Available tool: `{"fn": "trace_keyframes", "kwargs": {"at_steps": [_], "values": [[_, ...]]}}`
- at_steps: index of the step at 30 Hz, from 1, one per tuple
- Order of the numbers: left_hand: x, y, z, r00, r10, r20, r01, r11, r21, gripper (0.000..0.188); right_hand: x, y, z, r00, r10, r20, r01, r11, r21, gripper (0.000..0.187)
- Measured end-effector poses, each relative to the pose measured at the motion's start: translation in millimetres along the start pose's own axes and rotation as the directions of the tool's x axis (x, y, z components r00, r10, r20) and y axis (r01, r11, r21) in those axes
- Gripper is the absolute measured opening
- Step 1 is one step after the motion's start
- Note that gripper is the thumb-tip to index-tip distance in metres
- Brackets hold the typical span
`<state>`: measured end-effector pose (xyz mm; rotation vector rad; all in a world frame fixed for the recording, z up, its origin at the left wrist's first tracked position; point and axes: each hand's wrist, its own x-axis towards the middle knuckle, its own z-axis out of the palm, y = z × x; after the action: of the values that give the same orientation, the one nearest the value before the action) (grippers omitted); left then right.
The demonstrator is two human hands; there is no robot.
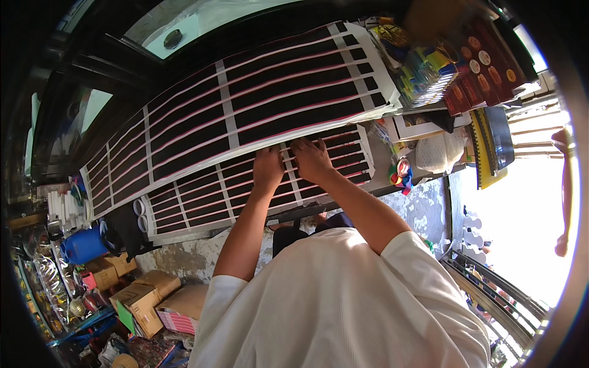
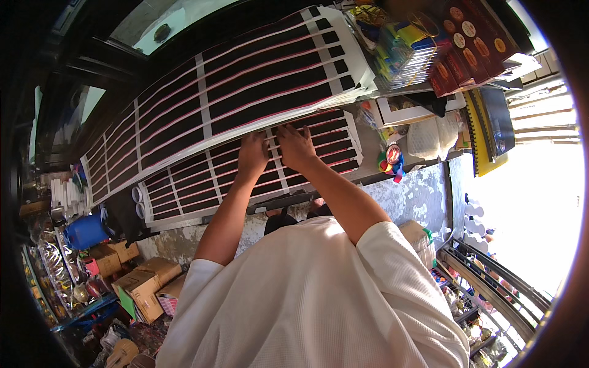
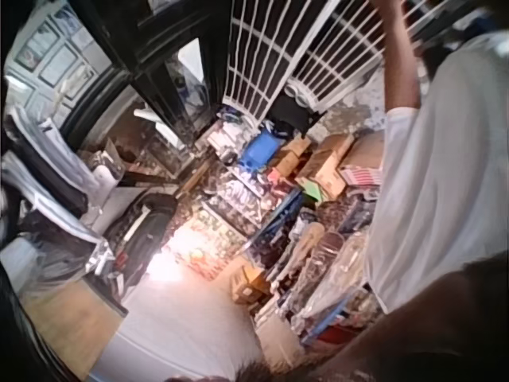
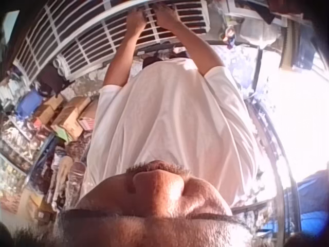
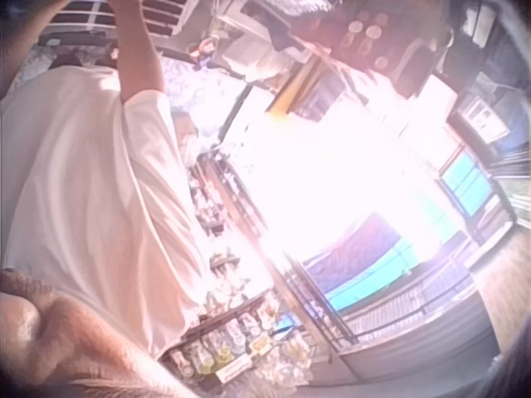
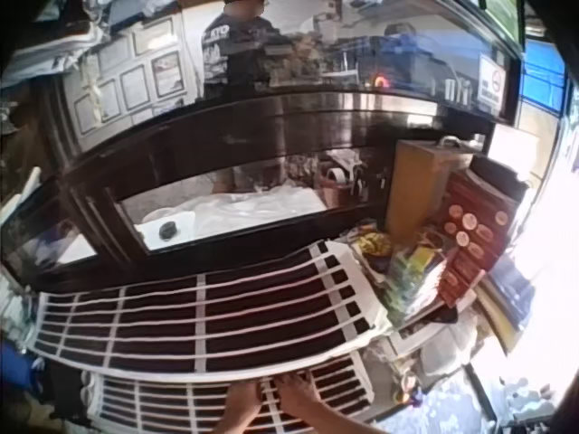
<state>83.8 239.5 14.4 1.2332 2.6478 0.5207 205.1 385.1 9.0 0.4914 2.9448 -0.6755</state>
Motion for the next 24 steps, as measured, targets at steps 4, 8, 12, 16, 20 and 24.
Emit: {"fn": "trace_keyframes", "kwargs": {"at_steps": [4, 8, 12, 16, 20, 24], "values": [[25, -5, 3, 0.998, 0.066, -0.009, -0.066, 0.998, -0.005, 0.029, 0, -5, -5, 0.999, 0.025, 0.022, -0.025, 1.000, 0.015, 0.063], [36, -17, 6, 0.975, 0.222, -0.022, -0.218, 0.970, 0.112, 0.025, 0, -8, -10, 0.998, 0.056, 0.034, -0.056, 0.998, 0.026, 0.065], [49, -25, 0, 0.921, 0.389, -0.024, -0.383, 0.914, 0.134, 0.031, 0, -11, -13, 0.997, 0.062, 0.046, -0.063, 0.998, 0.020, 0.061], [67, -23, -5, 0.843, 0.538, -0.013, -0.512, 0.809, 0.290, 0.048, 1, -11, -14, 0.997, 0.061, 0.038, -0.063, 0.996, 0.063, 0.056], [75, -20, -12, 0.811, 0.583, 0.050, -0.546, 0.725, 0.420, 0.066, 0, -11, -15, 0.997, 0.056, 0.050, -0.060, 0.996, 0.073, 0.059], [78, -10, -19, 0.811, 0.576, 0.107, -0.556, 0.700, 0.448, 0.076, 1, -12, -15, 0.995, 0.064, 0.070, -0.069, 0.995, 0.069, 0.061]]}}
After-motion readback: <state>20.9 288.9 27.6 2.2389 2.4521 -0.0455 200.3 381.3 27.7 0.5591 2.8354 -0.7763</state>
